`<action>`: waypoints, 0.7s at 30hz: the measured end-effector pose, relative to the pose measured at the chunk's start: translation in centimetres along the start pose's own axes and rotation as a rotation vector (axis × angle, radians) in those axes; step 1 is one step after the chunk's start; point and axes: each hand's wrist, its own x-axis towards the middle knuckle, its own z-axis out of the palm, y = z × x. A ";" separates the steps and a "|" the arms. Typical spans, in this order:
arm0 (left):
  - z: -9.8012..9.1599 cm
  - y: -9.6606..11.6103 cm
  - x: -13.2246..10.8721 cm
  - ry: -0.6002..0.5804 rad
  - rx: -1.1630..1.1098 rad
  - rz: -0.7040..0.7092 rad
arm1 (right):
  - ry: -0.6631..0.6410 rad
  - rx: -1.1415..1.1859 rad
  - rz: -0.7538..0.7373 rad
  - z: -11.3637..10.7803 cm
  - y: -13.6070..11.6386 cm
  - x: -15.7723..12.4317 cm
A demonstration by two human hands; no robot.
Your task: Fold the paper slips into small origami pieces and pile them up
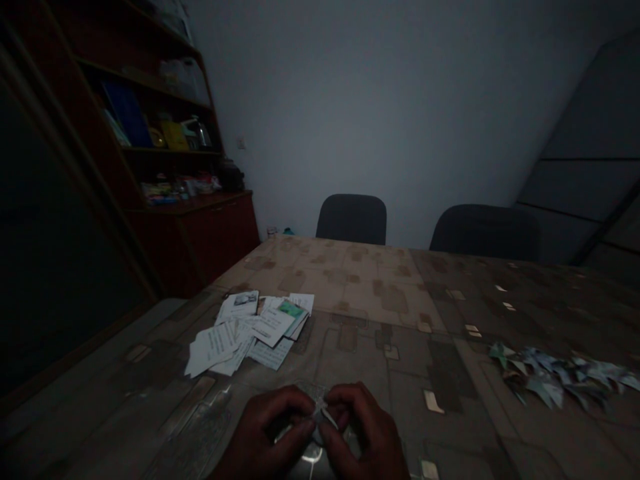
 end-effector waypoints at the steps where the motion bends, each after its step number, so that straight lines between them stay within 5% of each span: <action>1: 0.0 0.1 0.0 0.001 -0.008 -0.005 | -0.004 0.010 0.014 0.1 0.0 0.0; 21: 0.0 1.3 0.4 -0.018 -0.132 -0.237 | -0.062 0.037 0.138 -0.1 -0.1 0.0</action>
